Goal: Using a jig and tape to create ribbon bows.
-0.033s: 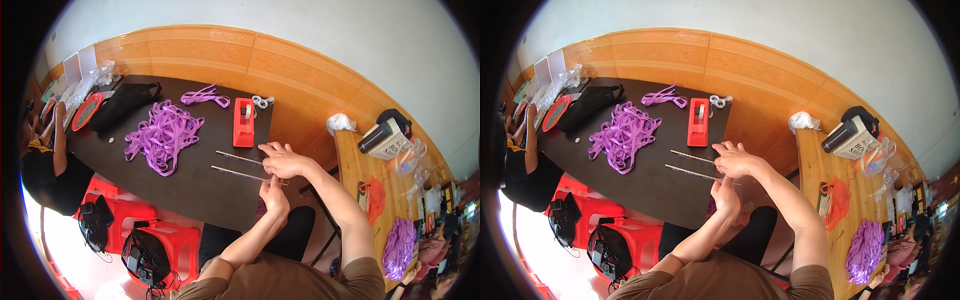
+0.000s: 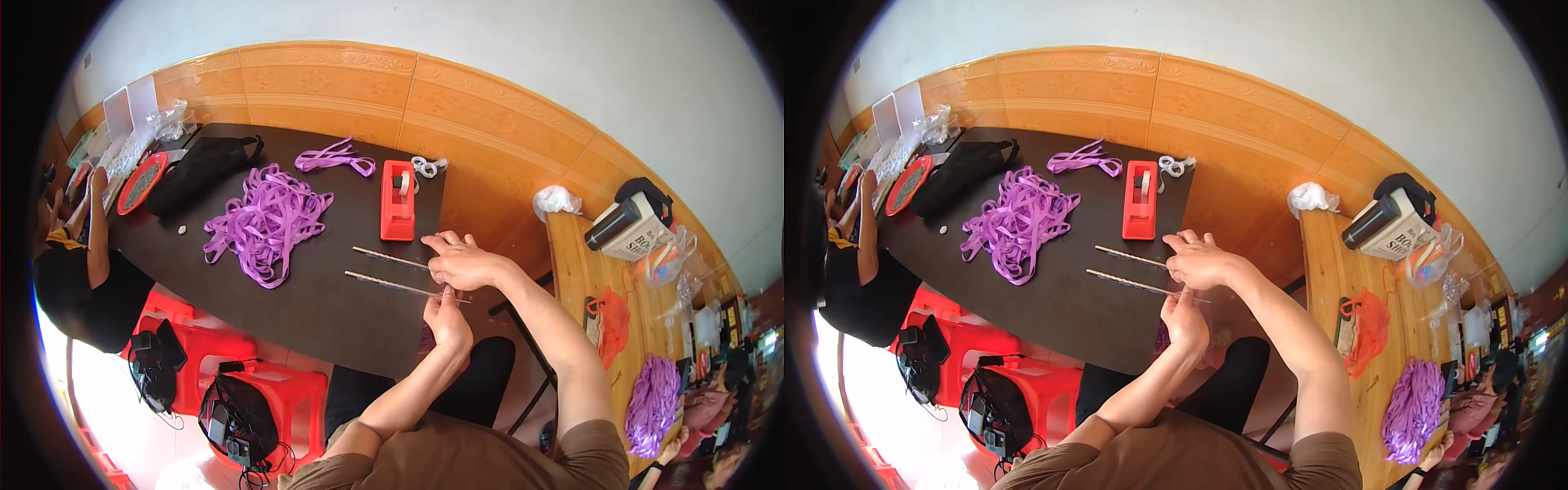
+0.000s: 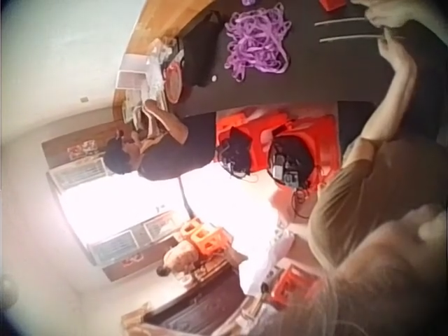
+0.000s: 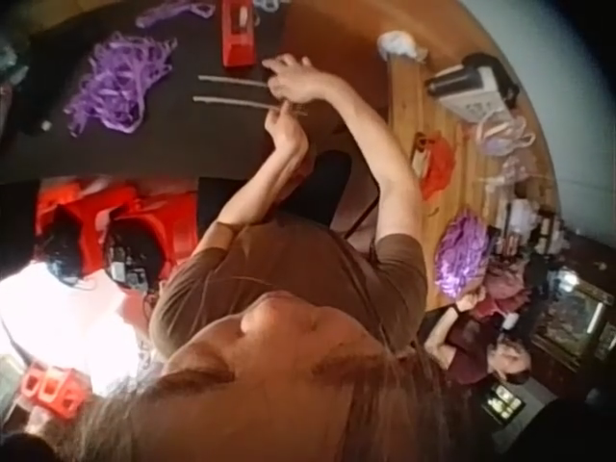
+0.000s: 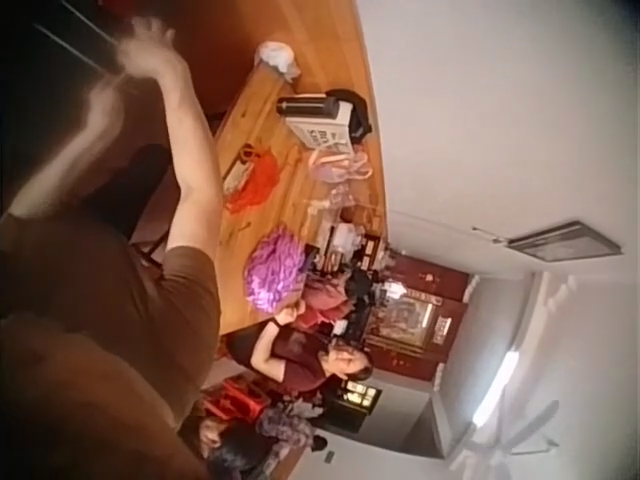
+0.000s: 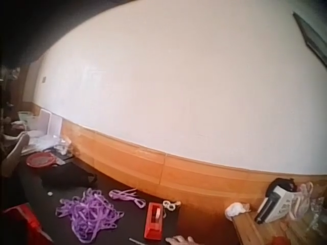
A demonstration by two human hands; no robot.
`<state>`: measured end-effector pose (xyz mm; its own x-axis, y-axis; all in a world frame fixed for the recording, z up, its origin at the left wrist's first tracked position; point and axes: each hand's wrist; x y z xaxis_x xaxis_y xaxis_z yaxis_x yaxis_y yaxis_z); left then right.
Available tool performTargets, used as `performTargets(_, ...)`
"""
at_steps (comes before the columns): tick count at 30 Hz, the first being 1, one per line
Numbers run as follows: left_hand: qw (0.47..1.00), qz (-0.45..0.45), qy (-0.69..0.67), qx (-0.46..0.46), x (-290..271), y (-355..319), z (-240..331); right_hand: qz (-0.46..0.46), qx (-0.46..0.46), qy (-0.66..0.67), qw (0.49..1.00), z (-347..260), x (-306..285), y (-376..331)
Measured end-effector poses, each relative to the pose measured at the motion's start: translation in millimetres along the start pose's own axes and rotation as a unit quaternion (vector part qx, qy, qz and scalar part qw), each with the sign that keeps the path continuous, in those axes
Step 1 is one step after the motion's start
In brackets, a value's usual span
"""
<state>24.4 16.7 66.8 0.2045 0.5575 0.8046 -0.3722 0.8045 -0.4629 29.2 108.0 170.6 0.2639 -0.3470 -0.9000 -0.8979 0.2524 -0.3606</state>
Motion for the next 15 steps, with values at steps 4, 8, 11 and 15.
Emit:
performTargets(4, 1.000, 0.007, -0.009, -0.008, 3, -3, 3, 0.021, -0.012, 0.033, 0.999, 3, -1, -2)
performTargets(8, 1.000, -0.008, -0.002, 0.001, 3, -5, 4, 0.016, -0.013, 0.002, 1.000, -2, -3, -9)
performTargets(11, 1.000, -0.009, 0.011, -0.002, -5, -2, 2, -0.007, -0.015, -0.035, 0.999, -10, -3, -8)
performTargets(15, 1.000, -0.017, 0.002, -0.005, -1, -3, 2, -0.004, 0.003, -0.083, 0.997, -17, 0, -8)
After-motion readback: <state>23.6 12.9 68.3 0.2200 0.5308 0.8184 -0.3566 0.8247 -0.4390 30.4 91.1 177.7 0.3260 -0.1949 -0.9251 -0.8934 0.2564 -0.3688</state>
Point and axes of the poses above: each hand's wrist, its own y-axis towards the middle knuckle, its own x-axis out of the palm, z = x × y, and after that the axes turned 12 degrees about -x, right-handed
